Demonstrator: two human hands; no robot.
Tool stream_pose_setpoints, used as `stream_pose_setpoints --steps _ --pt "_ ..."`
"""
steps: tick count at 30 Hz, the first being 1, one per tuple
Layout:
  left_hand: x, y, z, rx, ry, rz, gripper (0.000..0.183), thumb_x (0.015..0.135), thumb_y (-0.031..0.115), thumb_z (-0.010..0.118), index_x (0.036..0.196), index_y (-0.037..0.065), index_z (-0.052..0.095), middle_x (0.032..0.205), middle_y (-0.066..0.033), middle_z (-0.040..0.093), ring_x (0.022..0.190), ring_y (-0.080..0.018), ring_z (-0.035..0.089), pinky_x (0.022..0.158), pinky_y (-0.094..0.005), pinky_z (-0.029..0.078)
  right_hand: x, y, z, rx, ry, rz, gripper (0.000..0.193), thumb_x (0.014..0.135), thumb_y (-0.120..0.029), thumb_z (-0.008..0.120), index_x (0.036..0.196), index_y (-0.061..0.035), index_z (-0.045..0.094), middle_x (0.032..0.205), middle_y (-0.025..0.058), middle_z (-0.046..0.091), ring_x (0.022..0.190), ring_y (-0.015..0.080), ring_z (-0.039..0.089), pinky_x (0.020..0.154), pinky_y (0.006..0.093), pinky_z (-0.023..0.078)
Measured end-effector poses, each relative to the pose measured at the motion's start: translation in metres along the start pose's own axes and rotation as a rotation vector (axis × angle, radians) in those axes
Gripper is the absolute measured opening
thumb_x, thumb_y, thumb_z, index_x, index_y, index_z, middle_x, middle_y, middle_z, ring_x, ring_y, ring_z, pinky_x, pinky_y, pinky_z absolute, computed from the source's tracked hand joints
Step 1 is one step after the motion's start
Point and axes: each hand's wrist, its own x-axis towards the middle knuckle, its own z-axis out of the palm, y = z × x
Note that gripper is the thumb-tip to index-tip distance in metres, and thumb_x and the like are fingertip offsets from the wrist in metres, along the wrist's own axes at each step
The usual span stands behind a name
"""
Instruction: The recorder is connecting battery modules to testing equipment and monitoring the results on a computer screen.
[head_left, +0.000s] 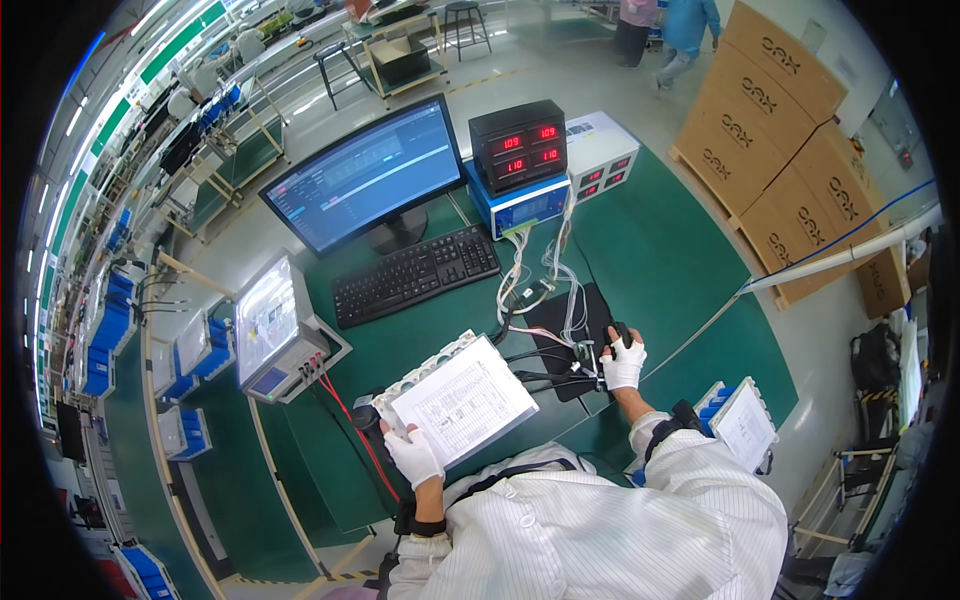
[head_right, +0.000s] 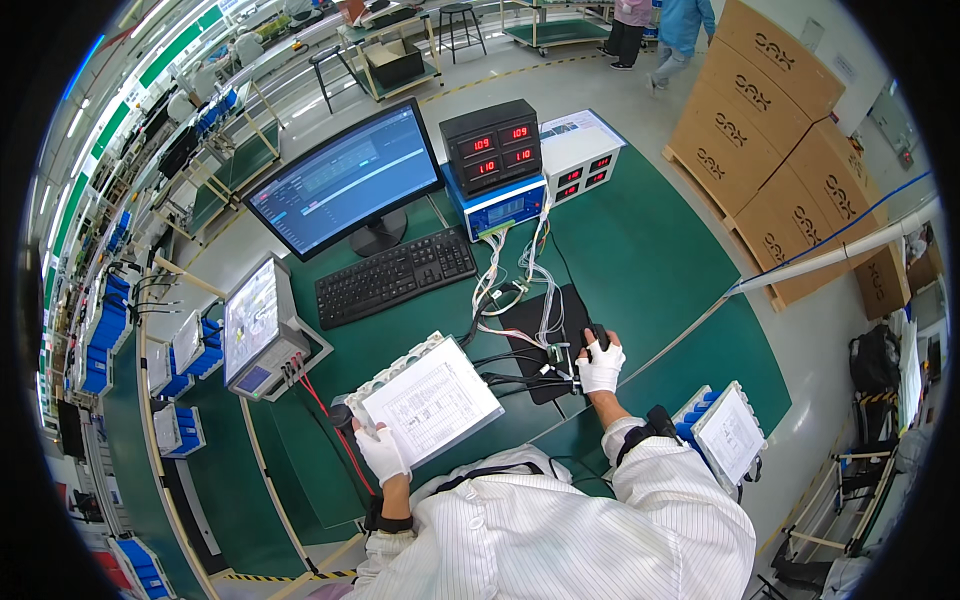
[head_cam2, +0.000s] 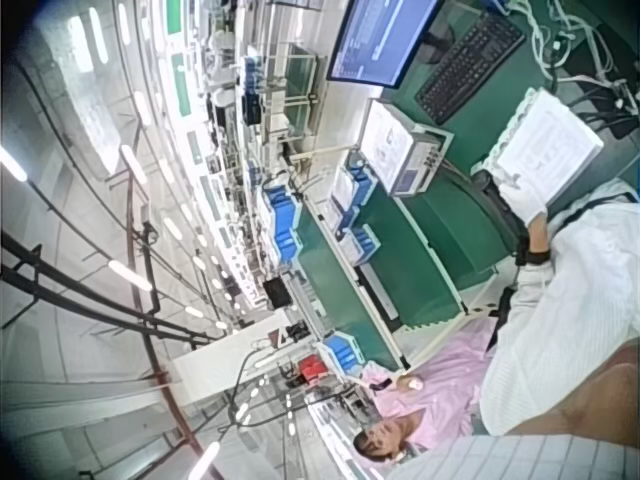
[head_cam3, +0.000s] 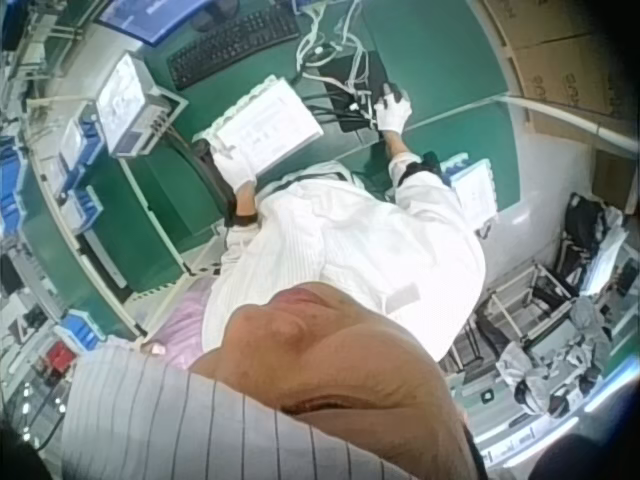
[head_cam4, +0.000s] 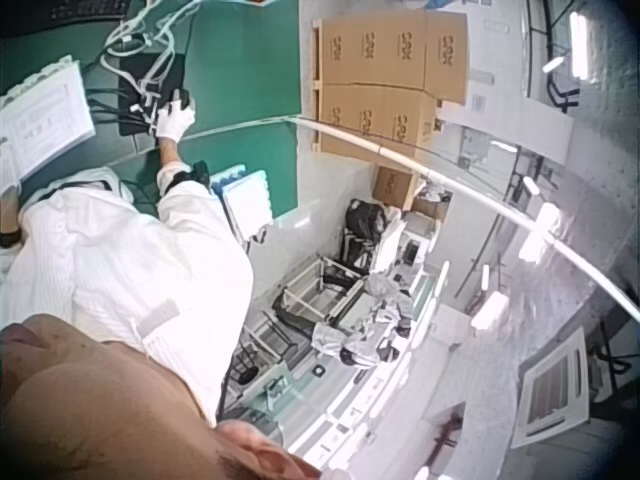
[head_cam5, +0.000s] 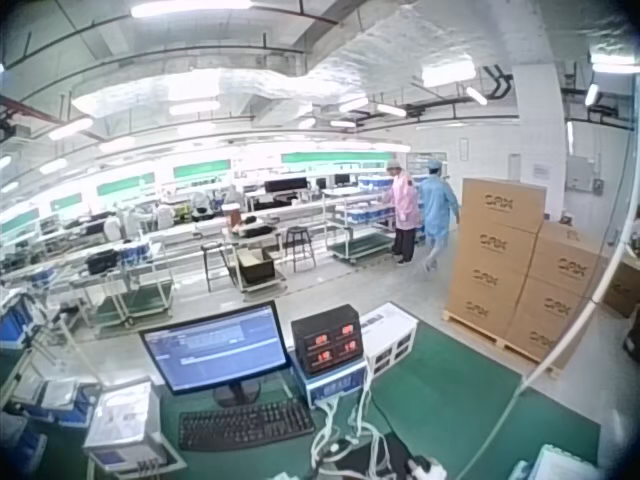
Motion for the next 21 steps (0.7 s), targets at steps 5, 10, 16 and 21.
stream_pose_setpoints --steps 5,10,16,21 --pt "0.000 -0.002 0.000 -0.016 0.004 0.032 0.055 0.092 0.012 0.052 0.141 -0.004 0.030 0.139 -0.0215 0.042 0.125 -0.0325 0.043 0.105 -0.0369 0.032 0.000 -0.001 -0.001 -0.018 -0.018 0.005 0.061 0.070 -0.014 0.068 0.129 -0.0243 0.055 0.128 0.0189 0.046 0.109 0.0389 0.048 0.091 0.0479 0.042" --pt "0.001 -0.003 0.001 -0.037 0.001 0.019 0.056 0.093 0.011 0.052 0.141 -0.004 0.030 0.139 -0.0210 0.042 0.125 -0.0319 0.043 0.105 -0.0365 0.032 0.001 -0.003 -0.002 -0.026 -0.036 0.068 0.069 0.072 -0.015 0.067 0.137 -0.0205 0.046 0.130 0.0182 0.044 0.112 0.0384 0.047 0.093 0.0479 0.041" --pt "0.001 -0.006 0.001 -0.020 0.001 0.016 0.055 0.092 0.011 0.052 0.141 -0.005 0.031 0.140 -0.0211 0.041 0.126 -0.0318 0.043 0.105 -0.0364 0.032 0.001 -0.002 -0.001 -0.051 -0.043 0.055 0.070 0.073 -0.015 0.067 0.139 -0.0198 0.045 0.130 0.0182 0.044 0.112 0.0384 0.047 0.094 0.0473 0.040" --pt "0.003 -0.011 0.004 0.002 0.054 0.096 0.056 0.091 0.013 0.054 0.138 -0.007 0.033 0.131 -0.0255 0.046 0.119 -0.0367 0.048 0.100 -0.0393 0.037 0.000 -0.001 0.001 -0.035 -0.040 0.090 0.070 0.073 -0.017 0.068 0.139 -0.0197 0.045 0.130 0.0185 0.044 0.113 0.0382 0.046 0.095 0.0471 0.039"
